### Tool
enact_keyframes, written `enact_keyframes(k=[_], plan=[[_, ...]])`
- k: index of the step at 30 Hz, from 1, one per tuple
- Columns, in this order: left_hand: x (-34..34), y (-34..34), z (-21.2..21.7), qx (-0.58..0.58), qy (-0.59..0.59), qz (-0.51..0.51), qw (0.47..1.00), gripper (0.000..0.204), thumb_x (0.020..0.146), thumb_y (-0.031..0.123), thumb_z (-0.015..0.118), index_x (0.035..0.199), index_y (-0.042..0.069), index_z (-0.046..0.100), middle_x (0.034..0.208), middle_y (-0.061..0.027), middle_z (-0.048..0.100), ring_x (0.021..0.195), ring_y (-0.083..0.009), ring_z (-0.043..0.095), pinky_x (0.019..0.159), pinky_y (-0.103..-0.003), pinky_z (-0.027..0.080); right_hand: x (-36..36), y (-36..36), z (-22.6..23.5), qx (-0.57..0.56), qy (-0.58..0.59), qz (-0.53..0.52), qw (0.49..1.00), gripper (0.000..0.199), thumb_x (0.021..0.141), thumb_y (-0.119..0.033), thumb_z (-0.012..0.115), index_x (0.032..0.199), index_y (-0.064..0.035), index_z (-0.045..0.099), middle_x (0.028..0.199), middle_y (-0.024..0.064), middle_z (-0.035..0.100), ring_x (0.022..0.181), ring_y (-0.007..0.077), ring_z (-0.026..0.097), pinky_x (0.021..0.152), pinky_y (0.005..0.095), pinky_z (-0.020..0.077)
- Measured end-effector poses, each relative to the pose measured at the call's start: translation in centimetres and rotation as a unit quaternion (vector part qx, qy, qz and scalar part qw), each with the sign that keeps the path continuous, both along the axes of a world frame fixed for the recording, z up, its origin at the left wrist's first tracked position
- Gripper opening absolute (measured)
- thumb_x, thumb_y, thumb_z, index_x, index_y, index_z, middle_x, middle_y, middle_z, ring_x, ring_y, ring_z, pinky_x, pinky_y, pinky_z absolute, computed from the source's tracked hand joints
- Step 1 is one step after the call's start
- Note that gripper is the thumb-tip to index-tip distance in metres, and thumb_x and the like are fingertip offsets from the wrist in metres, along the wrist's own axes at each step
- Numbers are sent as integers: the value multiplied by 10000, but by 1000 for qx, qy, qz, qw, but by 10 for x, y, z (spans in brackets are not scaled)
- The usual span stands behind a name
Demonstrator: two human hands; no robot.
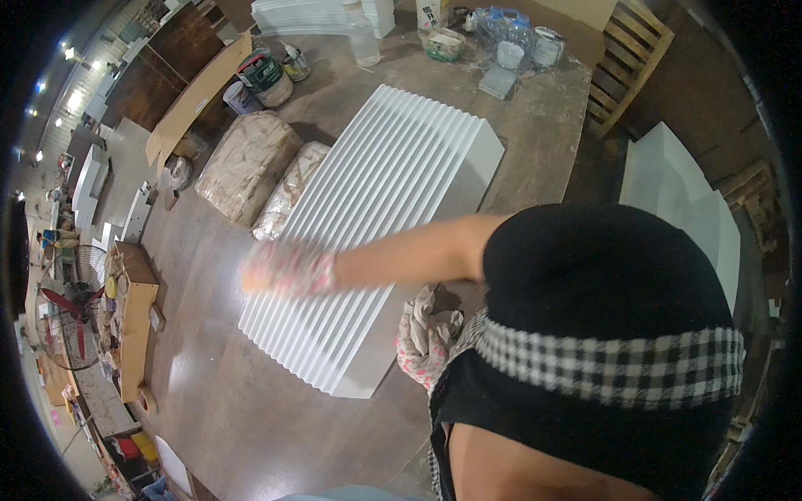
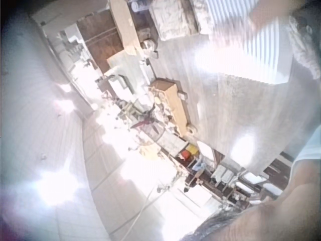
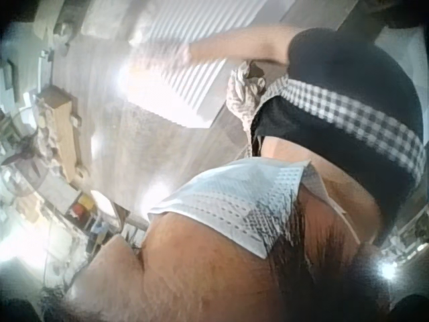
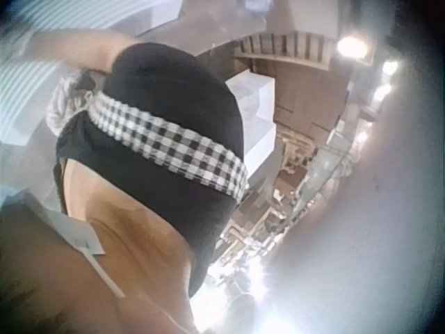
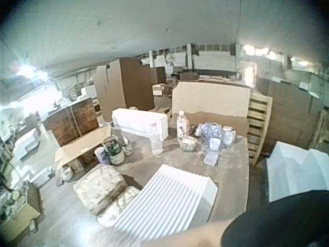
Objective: The person wipes a white corrugated foam panel with a cloth, then uses a sponge to scrub the panel's surface. The person repeatedly wipes and scrubs the panel, occasionally dipping the sponge into a container of liquid.
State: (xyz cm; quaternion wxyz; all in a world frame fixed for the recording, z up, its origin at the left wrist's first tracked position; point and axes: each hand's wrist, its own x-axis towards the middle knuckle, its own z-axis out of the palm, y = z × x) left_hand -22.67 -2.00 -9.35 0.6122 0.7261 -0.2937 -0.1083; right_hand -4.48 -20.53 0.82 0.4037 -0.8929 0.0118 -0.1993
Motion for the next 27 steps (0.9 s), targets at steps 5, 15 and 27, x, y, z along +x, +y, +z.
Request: enact_keyframes(k=[5,15,27], plan=[[9,1,9,0,16,-39,999,512,754,118,747,1253,61,650,1096,-155,691,947,-311,690,824,-393,543,-81,-140,19,-255,70,-331,906,352,894,-300,634,1141,-50,607,1061,170,631,1017,278,606,874,367,545],[-2,5,-16,-60,138,-21,988,500,786,126,722,1268,41,618,1143,-177,675,1007,-312,667,878,-397,525,51,82,-6,-27,57,-46,997,302,868,-245,652,1083,-49,570,911,133,595,877,256,626,728,374,563],[3,11,-14,-23,179,-54,982,529,842,118,678,1322,-29,514,1232,-195,625,1087,-280,622,926,-371,503,-43,-56,-14,-148,-88,-112,979,387,892,-319,631,1179,-75,542,938,120,597,887,255,630,802,390,557]])
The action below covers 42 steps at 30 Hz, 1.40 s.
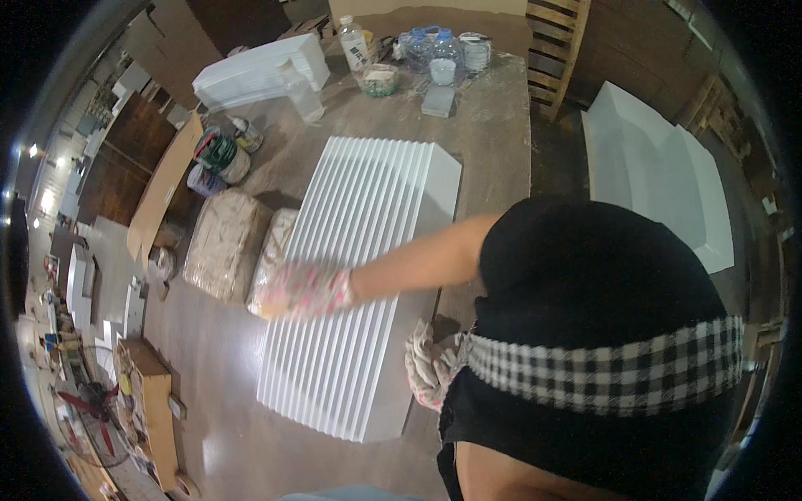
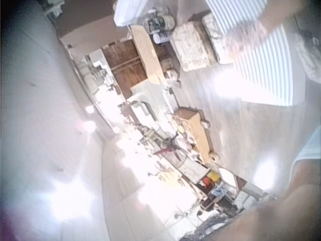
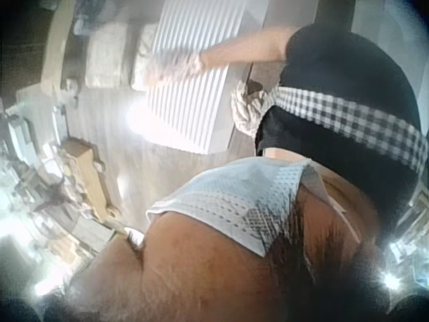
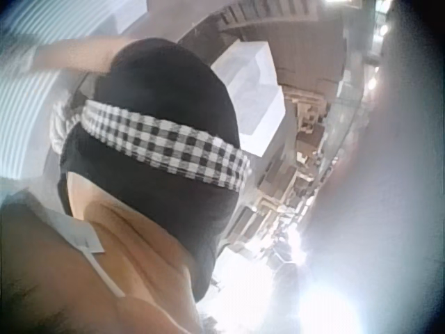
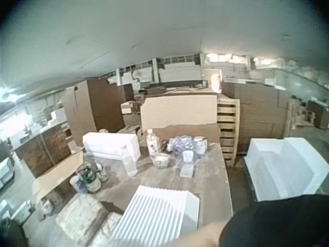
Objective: The person wipes a white corrugated foam panel with a cloth, then uses a sponge to scrub the panel's surface. The person repeatedly wipes and scrubs the panel, occasionally dipping the sponge into a container of liquid.
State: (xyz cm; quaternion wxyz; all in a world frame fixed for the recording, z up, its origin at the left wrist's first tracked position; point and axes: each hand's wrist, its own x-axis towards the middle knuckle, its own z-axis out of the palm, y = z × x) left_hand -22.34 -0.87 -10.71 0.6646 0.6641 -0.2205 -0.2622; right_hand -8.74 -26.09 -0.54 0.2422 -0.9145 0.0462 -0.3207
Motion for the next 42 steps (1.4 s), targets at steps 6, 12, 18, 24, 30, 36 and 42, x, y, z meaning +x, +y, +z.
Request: enact_keyframes(k=[6,12,18,24,30,36,42], plan=[[-3,-10,10,8,25,6,1000,548,869,114,657,1349,-64,461,1277,-204,600,1127,-264,599,950,-358,491,-123,-221,20,-15,186,-371,910,676,879,-579,606,1360,-109,536,1100,148,576,1084,320,577,979,436,434],[-9,-6,14,13,53,10,998,569,897,110,635,1376,-99,409,1322,-213,575,1167,-248,576,974,-344,480,-145,-206,20,24,109,-390,914,652,864,-454,646,1372,-70,507,1224,184,570,1136,351,561,979,465,452],[-3,-3,-2,-16,12,-13,1000,478,859,61,638,1304,-58,508,1278,-189,606,1119,-267,604,968,-368,474,-53,16,3,28,108,-109,988,555,903,-395,633,1317,-47,506,1179,158,593,1096,279,609,991,385,519],[-3,6,-25,91,-55,9,994,409,860,58,633,1248,-44,556,1159,-158,633,1047,-255,610,893,-351,494,50,188,21,59,140,136,979,533,823,-286,677,1281,-59,526,1133,162,560,1076,314,587,932,447,487],[-8,2,-28,34,-10,60,998,442,789,164,729,1184,-8,628,1084,-196,677,973,-361,652,868,-435,502,22,137,-6,20,77,67,995,534,795,-279,679,1254,-43,540,1076,147,599,1030,304,616,934,452,487],[-6,-1,-6,25,-79,62,995,522,791,178,707,1253,-40,600,1191,-201,670,1058,-340,653,937,-422,495,-120,-99,6,-37,130,-152,979,539,938,-421,592,1350,-81,520,1135,148,635,1153,270,586,1092,417,426],[-10,-6,5,-12,48,64,997,514,808,42,671,1301,-36,548,1240,-182,635,1079,-295,631,974,-388,482,-181,-214,32,-31,167,-440,882,644,883,-424,635,1415,-112,451,1224,180,537,1111,299,557,945,424,477]])
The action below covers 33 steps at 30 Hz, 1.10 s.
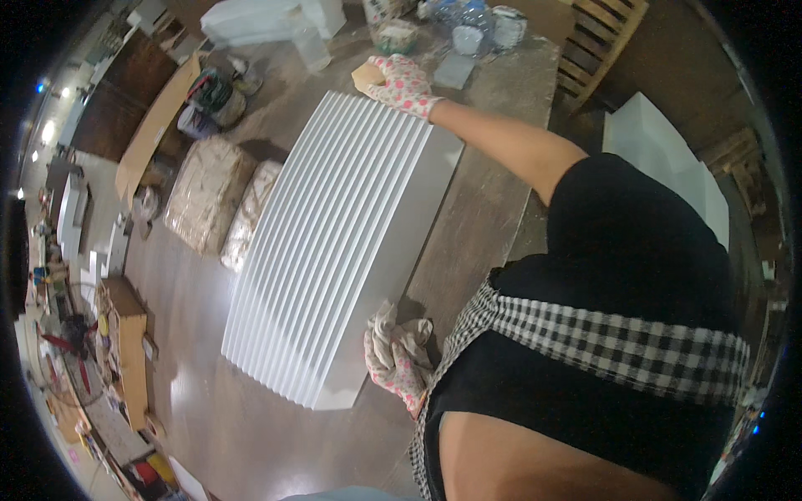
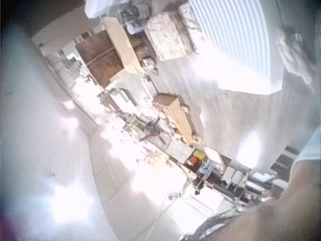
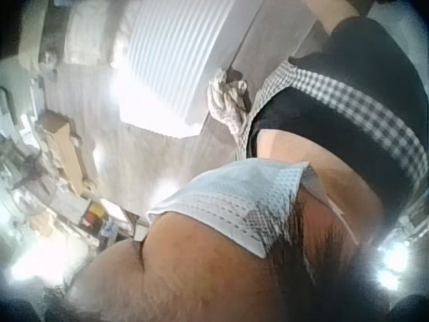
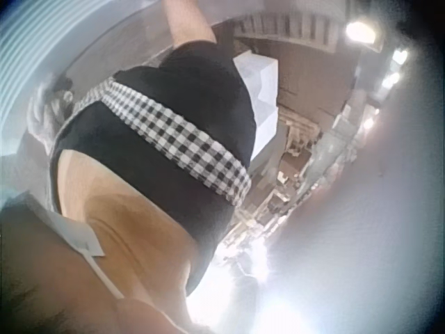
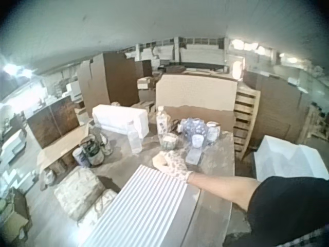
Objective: The person wipes a white corrugated foam panel with a cloth, then uses a sponge to scrub the panel's surface. The person repeatedly wipes and scrubs the panel, occasionally dipping the sponge into a container of liquid.
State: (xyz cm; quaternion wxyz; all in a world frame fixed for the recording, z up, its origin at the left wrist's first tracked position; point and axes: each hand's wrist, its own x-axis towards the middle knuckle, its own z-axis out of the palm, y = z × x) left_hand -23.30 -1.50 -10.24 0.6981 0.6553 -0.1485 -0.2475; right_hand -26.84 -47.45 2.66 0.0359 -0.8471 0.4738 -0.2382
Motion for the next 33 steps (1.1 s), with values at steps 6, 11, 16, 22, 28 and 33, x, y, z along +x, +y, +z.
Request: enact_keyframes(k=[6,11,16,22,28,33], plan=[[7,4,5,95,-160,-16,982,509,783,102,730,1271,20,609,1206,-177,660,1108,-329,629,983,-404,470,64,177,-37,67,-83,297,949,614,867,-445,664,1333,-80,504,1180,188,538,1072,319,577,891,405,548],[7,7,-9,91,-143,-12,985,392,849,127,717,1201,-13,617,1118,-133,673,989,-210,636,887,-331,487,179,359,-22,62,-174,542,820,494,854,-289,654,1255,-35,517,1083,173,602,997,325,619,854,423,539],[11,9,-9,160,-317,-34,934,371,815,206,764,1103,8,638,1036,-146,683,907,-317,658,808,-401,512,206,411,-4,137,32,567,811,475,831,-281,654,1217,-32,530,1089,172,588,1015,326,616,888,448,513],[8,4,15,130,-202,-28,970,461,857,88,692,1301,13,590,1303,-155,624,1169,-262,613,1020,-370,457,126,249,-55,-17,-116,522,845,443,918,-279,596,1297,-52,566,1107,143,653,1109,282,597,1013,416,475],[9,-3,15,82,-158,4,984,475,817,51,712,1281,32,610,1253,-131,650,1120,-255,636,978,-367,482,-19,9,-28,-68,-40,182,980,604,855,-408,704,1328,-71,540,1149,179,598,1088,329,587,933,443,494],[-1,-8,16,123,-177,40,976,495,816,73,703,1300,48,602,1247,-143,652,1118,-289,636,980,-388,474,-30,11,-16,-19,-96,157,983,673,881,-475,655,1402,-86,478,1138,178,557,1045,314,597,888,459,510]])
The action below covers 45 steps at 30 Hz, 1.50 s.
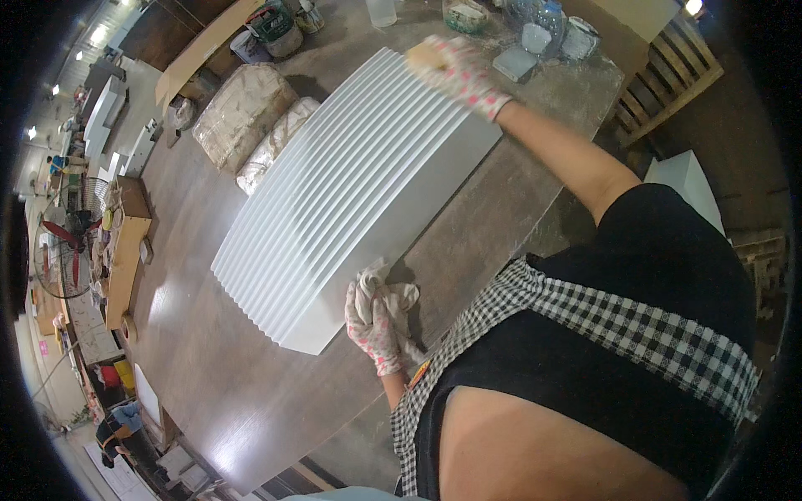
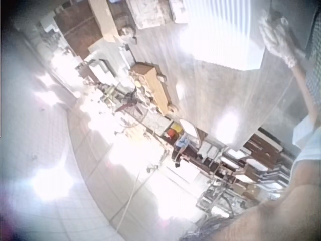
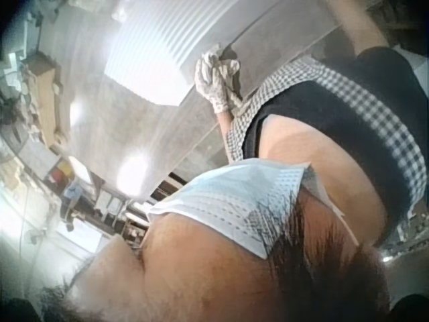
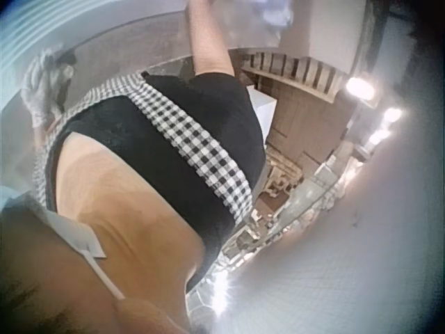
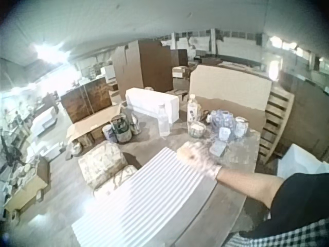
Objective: The person wipes a white corrugated foam panel with a cloth, then uses a sponge to scrub the panel's surface. The person repeatedly wipes and scrubs the panel, occasionally dipping the sponge into a container of liquid.
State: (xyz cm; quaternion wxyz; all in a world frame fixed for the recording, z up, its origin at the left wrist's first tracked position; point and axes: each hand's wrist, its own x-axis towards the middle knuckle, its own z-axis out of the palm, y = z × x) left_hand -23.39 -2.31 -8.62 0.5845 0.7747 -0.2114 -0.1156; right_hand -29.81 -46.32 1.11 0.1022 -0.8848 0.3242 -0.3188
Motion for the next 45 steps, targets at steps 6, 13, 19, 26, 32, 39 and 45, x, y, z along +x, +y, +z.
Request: enact_keyframes(k=[6,13,19,26,32,39,45], plan=[[-8,-3,6,0,7,-14,1000,495,858,56,665,1337,7,551,1285,-147,620,1182,-259,594,1030,-373,439,120,202,-25,63,26,263,962,568,869,-337,656,1346,-71,501,1094,168,587,1008,306,590,897,428,518],[-5,4,-18,2,-37,-28,999,397,790,150,732,1155,25,636,1006,-176,668,924,-380,638,818,-467,491,240,383,-9,70,23,436,897,454,826,-257,662,1218,-63,540,1063,149,600,1001,273,618,863,339,530],[-5,-3,-12,-71,-5,-11,997,451,800,128,710,1233,39,624,1017,-174,669,928,-361,647,835,-455,500,202,314,-8,-50,-109,404,907,371,859,-225,618,1198,-75,595,1064,151,638,977,278,629,895,433,519],[-3,1,-6,-19,-1,-53,998,516,828,109,688,1321,18,565,1165,-140,654,1062,-264,637,934,-384,487,165,270,17,65,17,349,935,270,909,-276,619,1090,-76,629,868,106,611,880,241,615,798,415,525],[-2,4,-18,-48,-4,-90,995,493,809,125,713,1271,-1,598,1126,-158,669,992,-297,650,865,-399,502,198,356,-7,46,45,398,915,392,953,-280,565,1267,-46,566,1053,114,656,989,259,630,929,420,504],[-5,-4,12,-53,26,-50,997,485,857,62,641,1324,-36,548,1267,-169,627,1151,-286,615,1007,-392,467,91,177,27,-15,15,156,988,264,1009,-250,491,1170,-106,643,1051,100,695,947,231,665,875,376,543],[-8,-4,8,-32,52,-14,998,501,869,22,626,1350,-48,507,1302,-169,601,1177,-261,579,1059,-372,412,143,287,8,-22,-11,345,938,368,904,-333,587,1170,-79,592,956,73,643,969,259,632,956,408,493]])
